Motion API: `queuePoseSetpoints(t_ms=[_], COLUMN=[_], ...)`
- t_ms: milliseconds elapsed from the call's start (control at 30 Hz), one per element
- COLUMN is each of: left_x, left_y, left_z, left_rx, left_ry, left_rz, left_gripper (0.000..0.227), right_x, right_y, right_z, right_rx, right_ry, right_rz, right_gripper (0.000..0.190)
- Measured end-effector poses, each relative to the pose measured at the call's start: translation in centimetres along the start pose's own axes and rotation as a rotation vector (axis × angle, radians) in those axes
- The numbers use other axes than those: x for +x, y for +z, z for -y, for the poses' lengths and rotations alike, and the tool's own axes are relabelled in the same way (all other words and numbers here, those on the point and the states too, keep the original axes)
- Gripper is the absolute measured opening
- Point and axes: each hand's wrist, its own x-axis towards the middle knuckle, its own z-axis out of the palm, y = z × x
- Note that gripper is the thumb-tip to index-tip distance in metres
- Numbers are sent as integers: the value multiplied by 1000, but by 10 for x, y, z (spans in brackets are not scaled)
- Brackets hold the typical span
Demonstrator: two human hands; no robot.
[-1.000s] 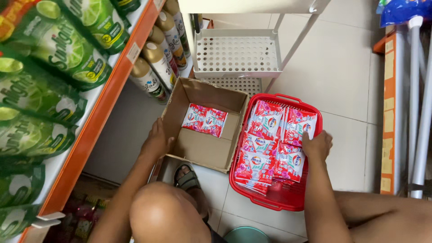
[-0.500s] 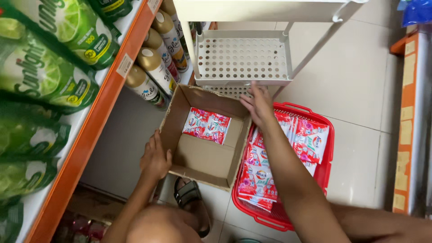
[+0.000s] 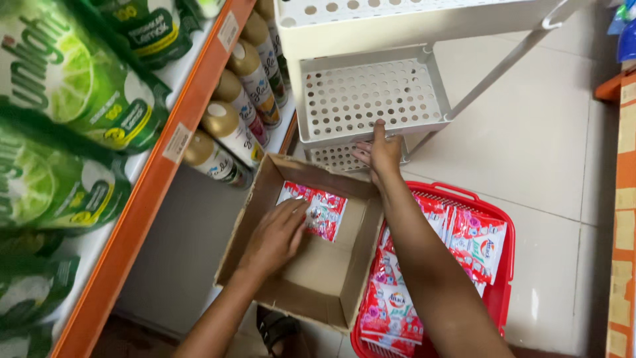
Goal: The person sits on the floor and transfers small red and white detergent packets from a red plastic basket into a cardboard box. They arrange the packets neatly in rows within the box, filling it up layer by layer.
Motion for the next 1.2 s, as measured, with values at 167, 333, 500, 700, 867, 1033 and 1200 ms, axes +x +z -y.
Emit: queuePoseSetpoints(t_ms=[167,333,500,700,867,1033,1200], left_x=[56,131,216,252,261,267,279], left_y=[-8,-44,-30,6,17,27,48], left_z=[-13,-33,-26,-20,-38,-34,-25], left_rx=[11,353,873,946,851,818,684], left_ry=[134,342,550,464,458,461,431], left_rz=[-117,-236,-425,-357,-369,-345,-357], left_gripper=[45,51,38,20,17,12,6], right_x=[67,114,174,146,146,143,143], right_y=[-12,-5,-15,3,21,37,49], right_z=[6,23,20,83,94,96,93], right_rx=[-77,-185,-212,-295,-438,-434,-485], right_ry=[-47,-80,-164,-100,-82,-68,-126], right_rz=[21,103,258,391,440,415,313], right_gripper=[83,66,65,60,65,69,61])
